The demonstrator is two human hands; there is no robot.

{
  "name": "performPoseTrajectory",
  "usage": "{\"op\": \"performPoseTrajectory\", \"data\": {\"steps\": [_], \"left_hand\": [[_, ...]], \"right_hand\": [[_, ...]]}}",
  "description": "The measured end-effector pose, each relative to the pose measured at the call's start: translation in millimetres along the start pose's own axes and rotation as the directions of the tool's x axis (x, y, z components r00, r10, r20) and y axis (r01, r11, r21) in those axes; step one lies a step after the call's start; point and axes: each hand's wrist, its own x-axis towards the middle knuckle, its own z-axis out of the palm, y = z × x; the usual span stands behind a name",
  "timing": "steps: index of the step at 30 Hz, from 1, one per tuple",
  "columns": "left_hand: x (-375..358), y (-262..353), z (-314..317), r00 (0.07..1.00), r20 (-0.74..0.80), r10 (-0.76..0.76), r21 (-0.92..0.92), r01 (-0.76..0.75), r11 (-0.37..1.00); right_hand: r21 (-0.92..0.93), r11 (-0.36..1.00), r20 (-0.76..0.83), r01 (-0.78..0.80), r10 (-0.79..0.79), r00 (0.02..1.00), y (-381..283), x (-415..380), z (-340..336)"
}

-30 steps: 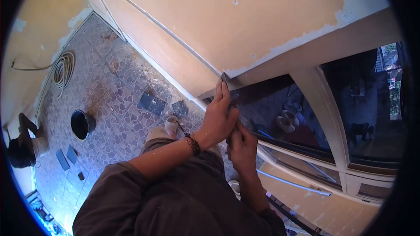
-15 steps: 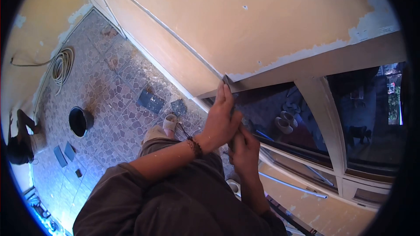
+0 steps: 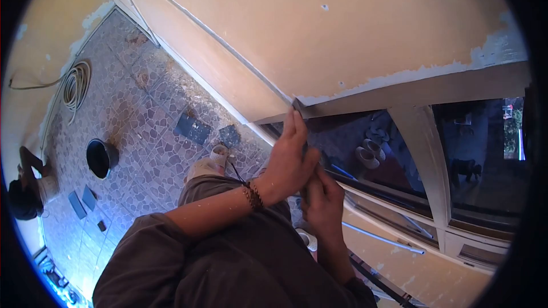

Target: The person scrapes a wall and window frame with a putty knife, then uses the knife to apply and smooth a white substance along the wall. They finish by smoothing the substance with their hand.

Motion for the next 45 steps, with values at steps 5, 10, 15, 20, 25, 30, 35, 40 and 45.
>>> {"op": "performPoseTrajectory", "data": {"steps": [5,10,15,20,25,30,35,40,45], "left_hand": [[-3.0,-8.8,-0.4,0.992,-0.045,0.12,0.192,-0.109,0.975],[-1.5,-1.7,-3.5,0.999,-0.027,0.034,0.111,-0.031,0.993],[-4.4,4.9,-3.8,0.998,-0.014,0.057,-0.059,-0.057,0.997],[-8.6,7.3,-5.1,1.0,0.021,0.021,-0.196,-0.017,0.98],[-6.1,8.1,-5.9,0.999,0.046,0.018,-0.26,-0.006,0.966],[-2.9,19.3,-8.6,0.997,0.049,-0.061,-0.446,0.076,0.892],[-3.0,15.3,-5.5,0.998,0.031,-0.049,-0.425,0.057,0.903],[-0.1,15.2,-9.6,0.987,0.094,-0.13,-0.463,0.159,0.872],[2.5,6.8,-3.2,0.999,-0.021,-0.037,-0.341,0.028,0.94]], "right_hand": [[-0.004,1.0,-0.009,0.002,-0.002,1.0,6.5,-5.9,-2.4],[0.018,0.99,0.007,-0.141,0.141,0.99,-17.5,-11.3,3.1],[-0.013,0.995,0.031,-0.099,0.099,0.995,-44.3,-25.9,-4.1],[-0.173,0.983,-0.004,-0.058,0.058,0.998,-47.5,-27.2,2.7],[-0.277,0.958,-0.061,-0.079,0.065,0.996,-63.3,-29.9,9.1],[-0.408,0.91,-0.065,-0.076,0.054,0.996,-85.6,-29.6,11.4],[-0.43,0.894,-0.097,-0.126,0.093,0.991,-93.2,-29.0,13.2],[-0.45,0.886,-0.078,-0.111,0.085,0.993,-94.3,-25.2,14.9],[-0.453,0.876,-0.116,-0.164,0.125,0.985,-101.3,-21.8,16.6]]}}
